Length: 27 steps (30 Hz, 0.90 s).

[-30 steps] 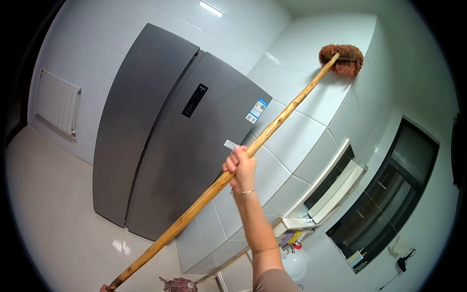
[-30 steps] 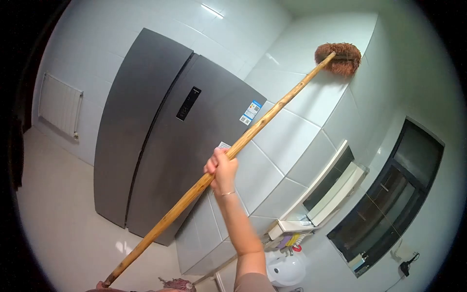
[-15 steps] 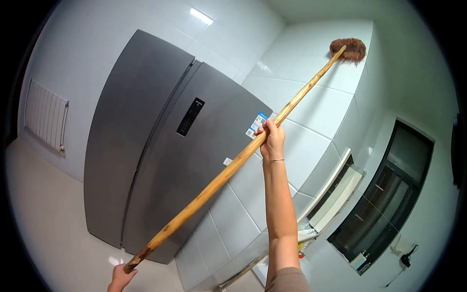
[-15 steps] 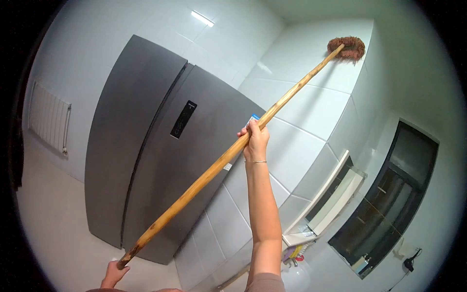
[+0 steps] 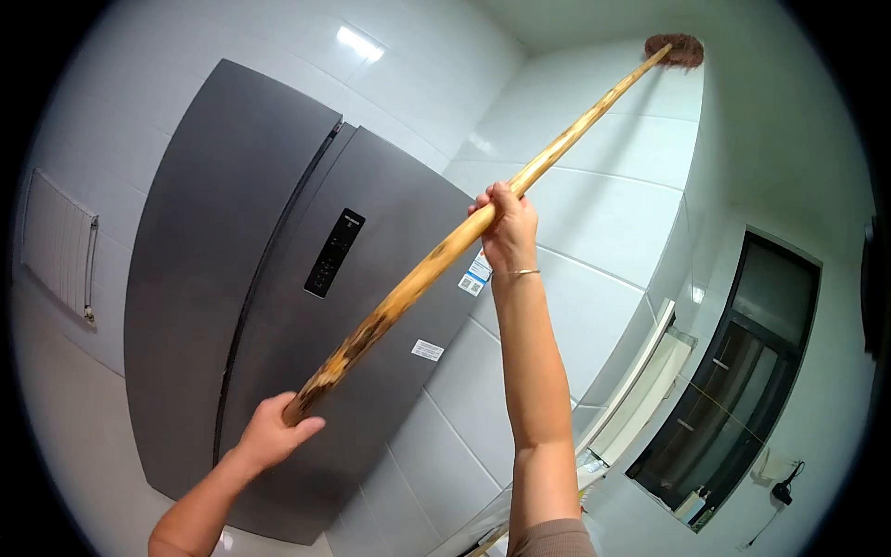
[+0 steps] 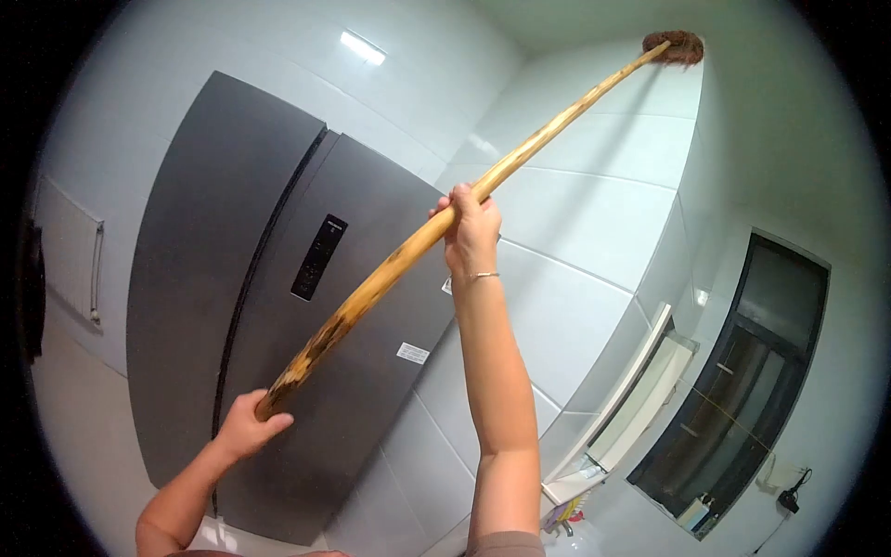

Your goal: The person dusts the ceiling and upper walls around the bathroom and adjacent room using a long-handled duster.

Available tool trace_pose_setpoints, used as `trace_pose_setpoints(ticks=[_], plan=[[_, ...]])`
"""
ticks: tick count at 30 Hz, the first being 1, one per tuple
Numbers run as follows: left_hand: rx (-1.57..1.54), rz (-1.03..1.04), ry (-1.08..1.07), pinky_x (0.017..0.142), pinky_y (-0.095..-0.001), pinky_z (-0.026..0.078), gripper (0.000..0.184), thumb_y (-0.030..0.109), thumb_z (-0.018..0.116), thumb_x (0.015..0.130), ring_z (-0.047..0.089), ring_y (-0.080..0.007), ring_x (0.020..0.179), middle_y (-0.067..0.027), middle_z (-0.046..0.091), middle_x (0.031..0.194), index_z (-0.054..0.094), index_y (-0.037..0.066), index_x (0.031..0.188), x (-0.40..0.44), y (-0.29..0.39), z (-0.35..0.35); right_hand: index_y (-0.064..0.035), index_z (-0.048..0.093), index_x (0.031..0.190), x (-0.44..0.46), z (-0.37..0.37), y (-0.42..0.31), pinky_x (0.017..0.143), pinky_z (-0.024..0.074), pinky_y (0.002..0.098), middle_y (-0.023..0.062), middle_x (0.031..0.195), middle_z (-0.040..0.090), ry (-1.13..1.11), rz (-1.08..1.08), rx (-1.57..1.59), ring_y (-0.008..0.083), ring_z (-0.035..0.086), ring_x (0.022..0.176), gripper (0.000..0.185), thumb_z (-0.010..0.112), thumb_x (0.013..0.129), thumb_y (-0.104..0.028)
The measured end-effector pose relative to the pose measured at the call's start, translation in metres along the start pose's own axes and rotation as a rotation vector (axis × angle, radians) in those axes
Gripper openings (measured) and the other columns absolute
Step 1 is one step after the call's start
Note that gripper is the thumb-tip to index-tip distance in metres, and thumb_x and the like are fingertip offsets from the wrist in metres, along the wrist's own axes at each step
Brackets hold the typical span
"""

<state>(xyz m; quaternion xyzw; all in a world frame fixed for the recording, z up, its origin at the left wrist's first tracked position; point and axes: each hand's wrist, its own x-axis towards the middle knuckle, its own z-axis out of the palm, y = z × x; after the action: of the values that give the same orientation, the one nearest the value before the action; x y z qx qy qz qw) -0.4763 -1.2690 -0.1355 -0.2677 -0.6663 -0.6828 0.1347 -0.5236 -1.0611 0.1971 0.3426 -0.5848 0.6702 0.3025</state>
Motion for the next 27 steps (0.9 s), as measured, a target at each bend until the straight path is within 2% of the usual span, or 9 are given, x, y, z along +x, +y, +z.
trace_pose_setpoints(ticks=[3, 5, 6, 8, 9, 12, 13, 19, 27], plan=[[-0.070, 0.100, -0.046, 0.050, -0.0259, 0.037, 0.031, 0.025, 0.072, 0.077, 0.042, -0.0079, 0.055, -0.0002, 0.046, 0.061, 0.051, 0.002, 0.073, 0.041, 0.021, 0.008, -0.0036, 0.043, 0.086, 0.028, 0.000, -0.009, 0.053, 0.0510, 0.0344, 0.0050, 0.071, 0.049, 0.047, -0.076, -0.088, 0.0158, 0.054, 0.061, 0.015, 0.056, 0.085, -0.011], [-0.338, -0.074, -0.258, 0.041, -0.0225, 0.035, 0.028, 0.027, 0.065, 0.083, 0.041, -0.0067, 0.045, -0.0008, 0.046, 0.059, 0.051, 0.004, 0.077, 0.058, 0.035, 0.005, -0.0039, 0.044, 0.086, 0.044, 0.000, -0.014, 0.054, 0.0499, 0.0339, 0.0049, 0.071, 0.049, 0.057, -0.092, -0.122, 0.0158, 0.054, 0.060, 0.013, 0.055, 0.087, -0.012], [-0.347, -0.074, -0.276, 0.041, -0.0225, 0.035, 0.028, 0.027, 0.065, 0.083, 0.041, -0.0067, 0.045, -0.0008, 0.046, 0.059, 0.051, 0.004, 0.077, 0.064, 0.035, 0.004, -0.0042, 0.045, 0.085, 0.051, -0.001, -0.015, 0.054, 0.0489, 0.0334, 0.0048, 0.071, 0.049, 0.056, -0.110, -0.145, 0.0158, 0.054, 0.059, 0.013, 0.054, 0.088, -0.013], [-0.803, -0.127, -0.488, 0.034, -0.0209, 0.032, 0.028, 0.030, 0.055, 0.090, 0.039, -0.0069, 0.037, -0.0022, 0.046, 0.058, 0.050, 0.004, 0.084, 0.075, 0.035, 0.000, -0.0053, 0.045, 0.084, 0.060, 0.002, -0.017, 0.053, 0.0485, 0.0332, 0.0046, 0.071, 0.049, 0.053, -0.149, -0.183, 0.0157, 0.053, 0.058, 0.013, 0.052, 0.090, -0.015], [-0.886, -0.095, -0.587, 0.034, -0.0220, 0.033, 0.032, 0.033, 0.044, 0.095, 0.038, -0.0090, 0.036, -0.0044, 0.047, 0.058, 0.050, 0.002, 0.094, 0.078, 0.032, -0.003, -0.0057, 0.044, 0.084, 0.063, 0.004, -0.019, 0.053, 0.0484, 0.0334, 0.0045, 0.070, 0.049, 0.045, -0.169, -0.178, 0.0157, 0.053, 0.057, 0.013, 0.051, 0.090, -0.015], [-1.147, -0.156, -0.722, 0.034, -0.0214, 0.033, 0.034, 0.034, 0.040, 0.097, 0.038, -0.0093, 0.036, -0.0051, 0.047, 0.058, 0.049, 0.001, 0.098, 0.083, 0.032, -0.008, -0.0068, 0.043, 0.084, 0.073, 0.009, -0.016, 0.052, 0.0478, 0.0335, 0.0041, 0.069, 0.048, 0.040, -0.197, -0.167, 0.0157, 0.052, 0.056, 0.014, 0.048, 0.092, -0.016], [-1.102, -0.121, -0.716, 0.034, -0.0211, 0.033, 0.037, 0.035, 0.035, 0.099, 0.038, -0.0098, 0.035, -0.0055, 0.046, 0.059, 0.048, 0.000, 0.101, 0.084, 0.033, -0.010, -0.0068, 0.043, 0.083, 0.075, 0.011, -0.015, 0.052, 0.0474, 0.0331, 0.0040, 0.069, 0.048, 0.041, -0.187, -0.165, 0.0156, 0.052, 0.056, 0.014, 0.048, 0.092, -0.016], [-0.859, -0.126, -0.590, 0.034, -0.0212, 0.032, 0.039, 0.036, 0.030, 0.100, 0.038, -0.0096, 0.035, -0.0042, 0.044, 0.057, 0.048, 0.001, 0.098, 0.106, 0.064, -0.042, -0.0071, 0.043, 0.082, 0.117, 0.031, 0.011, 0.053, 0.0465, 0.0318, 0.0038, 0.068, 0.047, 0.044, -0.150, -0.078, 0.0155, 0.051, 0.056, 0.015, 0.049, 0.093, -0.017], [-0.830, -0.088, -0.475, 0.027, -0.0178, 0.030, 0.040, 0.034, 0.028, 0.100, 0.034, -0.0059, 0.030, -0.0001, 0.042, 0.052, 0.050, 0.002, 0.091, 0.168, 0.084, -0.072, -0.0052, 0.046, 0.078, 0.156, 0.063, 0.071, 0.053, 0.0474, 0.0313, 0.0043, 0.065, 0.046, 0.010, 0.023, 0.086, 0.0147, 0.050, 0.056, 0.019, 0.054, 0.091, -0.015]])
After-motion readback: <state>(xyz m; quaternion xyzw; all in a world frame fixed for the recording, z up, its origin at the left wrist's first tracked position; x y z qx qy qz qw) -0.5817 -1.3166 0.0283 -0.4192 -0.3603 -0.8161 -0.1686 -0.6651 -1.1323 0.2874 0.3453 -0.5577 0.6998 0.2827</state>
